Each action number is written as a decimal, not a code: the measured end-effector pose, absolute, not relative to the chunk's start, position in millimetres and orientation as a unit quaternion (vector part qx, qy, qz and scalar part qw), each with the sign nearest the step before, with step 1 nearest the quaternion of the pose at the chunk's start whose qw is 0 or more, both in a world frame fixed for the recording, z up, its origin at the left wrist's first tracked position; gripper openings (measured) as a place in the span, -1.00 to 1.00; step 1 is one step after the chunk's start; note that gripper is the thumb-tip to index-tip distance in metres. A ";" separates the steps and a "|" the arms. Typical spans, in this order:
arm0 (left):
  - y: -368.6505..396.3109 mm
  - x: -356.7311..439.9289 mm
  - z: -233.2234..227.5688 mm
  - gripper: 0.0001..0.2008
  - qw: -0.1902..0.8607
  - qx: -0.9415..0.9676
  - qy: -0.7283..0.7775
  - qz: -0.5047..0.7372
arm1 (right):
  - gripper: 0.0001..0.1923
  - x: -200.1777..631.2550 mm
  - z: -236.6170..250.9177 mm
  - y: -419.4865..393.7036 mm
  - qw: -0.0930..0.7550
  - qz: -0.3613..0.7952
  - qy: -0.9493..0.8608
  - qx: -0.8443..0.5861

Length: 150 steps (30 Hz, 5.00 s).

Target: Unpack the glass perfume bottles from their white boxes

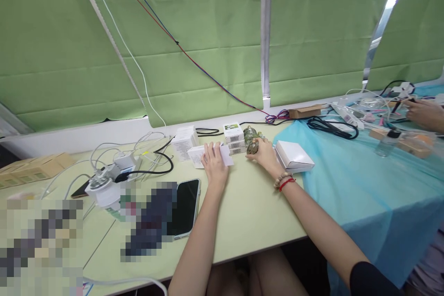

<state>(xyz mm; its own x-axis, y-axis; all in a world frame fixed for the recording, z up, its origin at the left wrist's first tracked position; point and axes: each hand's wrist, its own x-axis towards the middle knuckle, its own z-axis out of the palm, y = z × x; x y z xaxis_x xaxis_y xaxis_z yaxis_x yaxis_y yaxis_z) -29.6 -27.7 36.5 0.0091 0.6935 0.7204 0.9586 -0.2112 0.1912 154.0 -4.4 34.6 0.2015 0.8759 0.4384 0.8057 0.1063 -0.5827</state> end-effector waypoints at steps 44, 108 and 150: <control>-30.4 -27.8 38.4 -0.47 0.183 -0.679 -0.600 -0.380 | -0.74 151.2 26.2 -0.9 0.295 0.079 -0.640 -0.705; -23.3 -27.4 28.9 -0.48 0.187 -0.687 -0.563 -0.420 | -0.71 98.6 55.9 -41.0 0.465 0.116 -0.705 -0.524; -38.1 -33.0 52.0 -0.37 0.038 -0.633 -0.424 -0.646 | -0.54 214.4 165.2 -35.1 0.693 0.305 -0.414 -0.505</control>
